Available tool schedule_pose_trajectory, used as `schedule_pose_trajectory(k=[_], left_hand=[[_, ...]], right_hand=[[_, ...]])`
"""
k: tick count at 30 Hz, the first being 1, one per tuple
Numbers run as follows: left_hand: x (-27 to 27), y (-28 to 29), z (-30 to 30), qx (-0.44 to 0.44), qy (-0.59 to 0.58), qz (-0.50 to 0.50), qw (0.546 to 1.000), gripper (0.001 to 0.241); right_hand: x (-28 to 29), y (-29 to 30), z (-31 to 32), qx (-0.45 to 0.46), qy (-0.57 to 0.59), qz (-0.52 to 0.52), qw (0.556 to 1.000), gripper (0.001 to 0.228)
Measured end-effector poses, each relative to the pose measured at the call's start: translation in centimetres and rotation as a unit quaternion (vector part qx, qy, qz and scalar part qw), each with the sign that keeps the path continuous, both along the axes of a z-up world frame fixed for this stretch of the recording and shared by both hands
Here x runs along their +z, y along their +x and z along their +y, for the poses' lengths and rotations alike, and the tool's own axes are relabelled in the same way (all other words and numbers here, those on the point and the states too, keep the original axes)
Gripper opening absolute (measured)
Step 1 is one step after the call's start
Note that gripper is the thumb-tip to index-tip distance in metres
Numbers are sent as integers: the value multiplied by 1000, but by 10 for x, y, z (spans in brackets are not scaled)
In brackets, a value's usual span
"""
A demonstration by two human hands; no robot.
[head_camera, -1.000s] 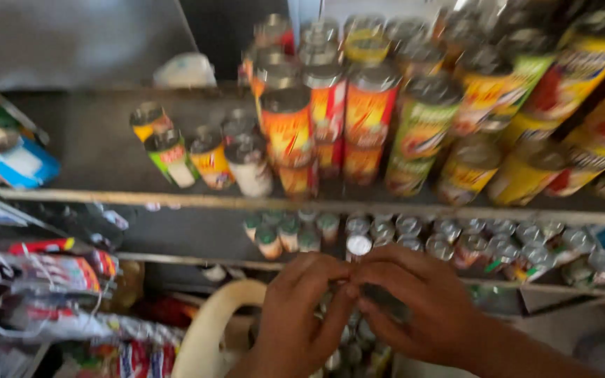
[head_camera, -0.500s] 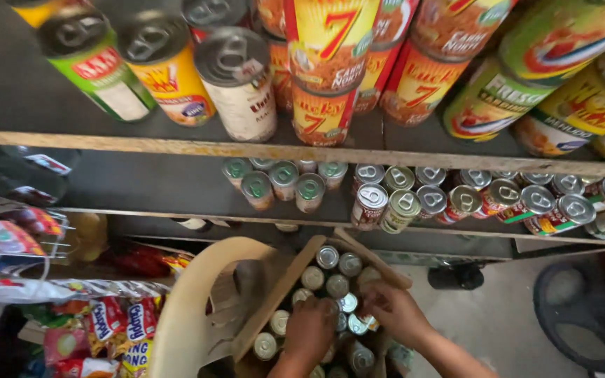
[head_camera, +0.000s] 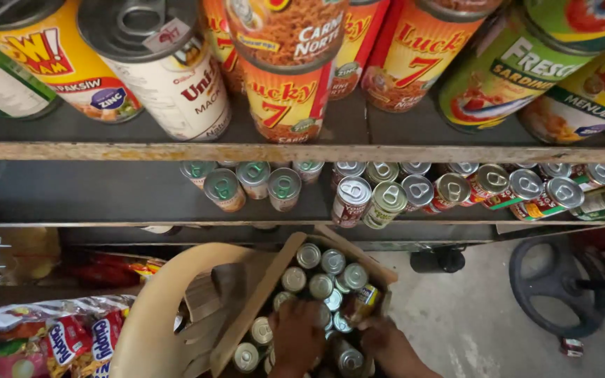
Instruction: The recorder is taking canned goods from a lower shelf or container and stacking them neatly onto the main display shelves.
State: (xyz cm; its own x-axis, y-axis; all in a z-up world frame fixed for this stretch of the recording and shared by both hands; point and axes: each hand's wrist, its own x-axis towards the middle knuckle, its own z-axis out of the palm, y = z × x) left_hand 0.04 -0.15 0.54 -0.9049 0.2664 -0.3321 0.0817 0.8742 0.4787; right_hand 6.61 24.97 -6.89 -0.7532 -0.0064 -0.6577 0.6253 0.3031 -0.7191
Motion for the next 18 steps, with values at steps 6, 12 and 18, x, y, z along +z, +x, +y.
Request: schedule_pose_trajectory(k=[6, 12, 18], left_hand=[[45, -16, -12, 167, 206, -256, 930, 78], [-32, -4, 16, 254, 492, -322, 768, 67], [-21, -24, 34, 199, 201, -116, 952, 36]], right_hand=[[52, -29, -7, 105, -111, 79, 985, 88], [68, -35, 2, 160, -3, -29, 987, 65], [112, -46, -26, 57, 125, -139, 981, 68]])
